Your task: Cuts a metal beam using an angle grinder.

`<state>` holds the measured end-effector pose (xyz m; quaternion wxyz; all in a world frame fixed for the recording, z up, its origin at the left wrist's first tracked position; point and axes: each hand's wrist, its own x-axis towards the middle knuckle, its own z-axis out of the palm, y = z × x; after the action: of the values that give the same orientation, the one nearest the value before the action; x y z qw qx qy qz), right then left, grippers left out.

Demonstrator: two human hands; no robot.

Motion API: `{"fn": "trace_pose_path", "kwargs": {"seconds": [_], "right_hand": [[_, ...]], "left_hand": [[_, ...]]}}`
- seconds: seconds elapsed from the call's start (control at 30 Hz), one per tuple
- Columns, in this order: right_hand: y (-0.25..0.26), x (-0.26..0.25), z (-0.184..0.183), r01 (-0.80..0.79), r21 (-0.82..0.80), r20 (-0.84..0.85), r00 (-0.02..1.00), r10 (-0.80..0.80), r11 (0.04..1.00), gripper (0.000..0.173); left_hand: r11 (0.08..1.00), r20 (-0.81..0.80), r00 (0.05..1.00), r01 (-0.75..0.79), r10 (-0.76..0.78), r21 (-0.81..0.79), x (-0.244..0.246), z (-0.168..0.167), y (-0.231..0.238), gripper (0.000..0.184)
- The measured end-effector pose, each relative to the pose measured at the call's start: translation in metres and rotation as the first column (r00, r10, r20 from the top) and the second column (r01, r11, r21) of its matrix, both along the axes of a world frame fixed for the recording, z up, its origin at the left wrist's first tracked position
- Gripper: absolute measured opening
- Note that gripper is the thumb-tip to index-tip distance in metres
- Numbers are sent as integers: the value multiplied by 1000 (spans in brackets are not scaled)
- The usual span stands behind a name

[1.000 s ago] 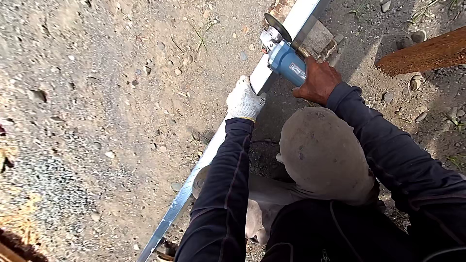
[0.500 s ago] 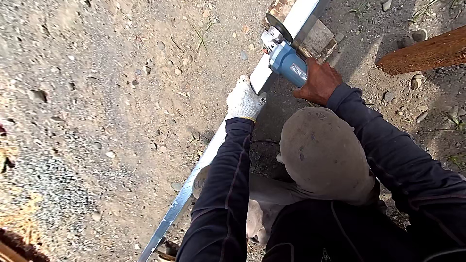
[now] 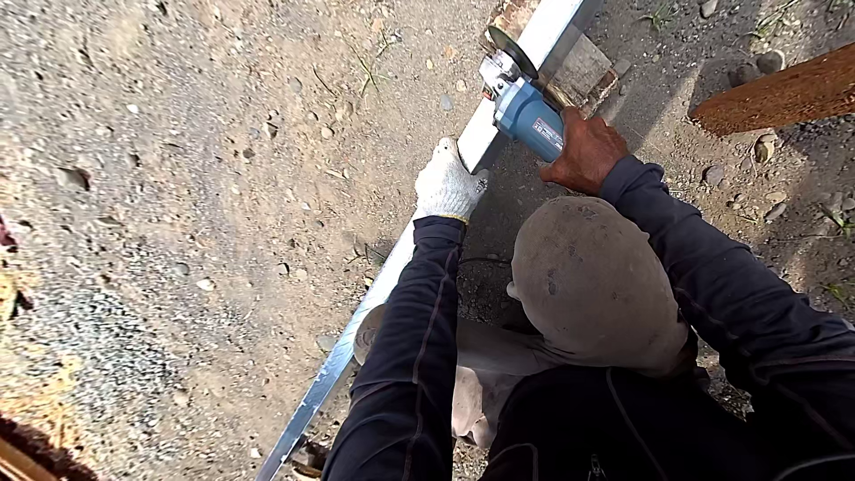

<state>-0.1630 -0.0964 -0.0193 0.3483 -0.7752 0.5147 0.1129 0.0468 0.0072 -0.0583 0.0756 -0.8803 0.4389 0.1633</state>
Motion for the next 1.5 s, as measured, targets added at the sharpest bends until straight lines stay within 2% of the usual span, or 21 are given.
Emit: {"fn": "trace_pose_path", "kwargs": {"seconds": [1.5], "right_hand": [[2, -7, -9, 10, -5, 4, 1000, -10, 1000, 91]], "left_hand": [[1000, 13, 1000, -5, 5, -14, -1, 0, 0, 70]]}}
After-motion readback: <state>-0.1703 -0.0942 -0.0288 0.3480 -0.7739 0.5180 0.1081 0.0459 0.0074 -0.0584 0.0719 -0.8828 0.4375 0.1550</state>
